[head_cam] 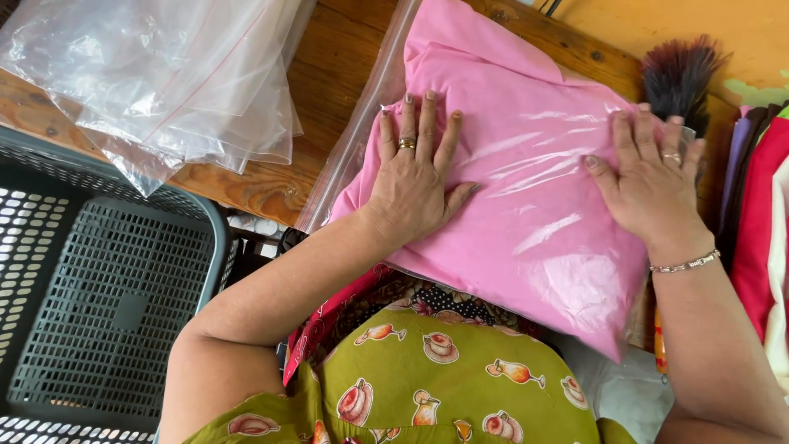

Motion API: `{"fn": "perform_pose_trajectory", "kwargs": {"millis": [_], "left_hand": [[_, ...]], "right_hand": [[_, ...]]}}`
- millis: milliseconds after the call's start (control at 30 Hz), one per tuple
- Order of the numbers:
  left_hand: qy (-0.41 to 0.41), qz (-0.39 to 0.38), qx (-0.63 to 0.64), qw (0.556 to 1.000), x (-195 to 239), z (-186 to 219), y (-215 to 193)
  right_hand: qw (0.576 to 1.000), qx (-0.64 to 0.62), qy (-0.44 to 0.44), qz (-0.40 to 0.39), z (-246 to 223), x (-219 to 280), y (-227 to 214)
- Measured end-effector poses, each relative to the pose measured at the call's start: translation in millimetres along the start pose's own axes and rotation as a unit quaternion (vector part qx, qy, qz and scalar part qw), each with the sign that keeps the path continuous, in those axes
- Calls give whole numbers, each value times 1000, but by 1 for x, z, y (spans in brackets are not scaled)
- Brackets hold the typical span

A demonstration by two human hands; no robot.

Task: Sealing a pink pillow inside a plastic bag, smoothing out the air, and then brushing the exterior of the bag with a feather duster.

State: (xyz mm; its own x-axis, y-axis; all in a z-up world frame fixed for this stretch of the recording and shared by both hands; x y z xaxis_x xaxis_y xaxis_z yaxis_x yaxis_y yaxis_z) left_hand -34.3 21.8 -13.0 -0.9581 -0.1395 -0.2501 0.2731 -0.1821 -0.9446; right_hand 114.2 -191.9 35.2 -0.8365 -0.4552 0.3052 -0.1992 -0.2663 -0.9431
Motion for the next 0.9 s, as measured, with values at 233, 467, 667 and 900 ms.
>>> {"fn": "perform_pose_trajectory", "kwargs": {"millis": [233, 467, 667, 900], "left_hand": [[108, -13, -17, 994, -4, 14, 0], [92, -3, 42, 995, -3, 3, 2], [92, -33, 29, 995, -6, 7, 4], [89, -46, 22, 995, -7, 7, 7]], "right_hand": [[972, -48, -207, 95, -103, 57, -6], [979, 44, -197, 36, -74, 58, 19], [1000, -18, 15, 12, 0, 41, 12], [985, -8, -171, 9, -87, 54, 2]]}}
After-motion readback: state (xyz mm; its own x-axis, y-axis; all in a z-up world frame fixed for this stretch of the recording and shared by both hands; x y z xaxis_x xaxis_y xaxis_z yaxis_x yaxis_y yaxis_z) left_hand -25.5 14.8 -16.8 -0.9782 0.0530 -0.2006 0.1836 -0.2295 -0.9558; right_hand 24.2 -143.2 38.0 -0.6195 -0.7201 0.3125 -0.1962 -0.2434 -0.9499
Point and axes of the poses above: each hand's wrist, its own x-axis away from the middle knuckle, its own y-axis out of the palm, z = x × y, the point moved 5 cm from there along -x, towards the middle knuckle, and after that the axes turned 1 degree about x, right-handed, at the moved point
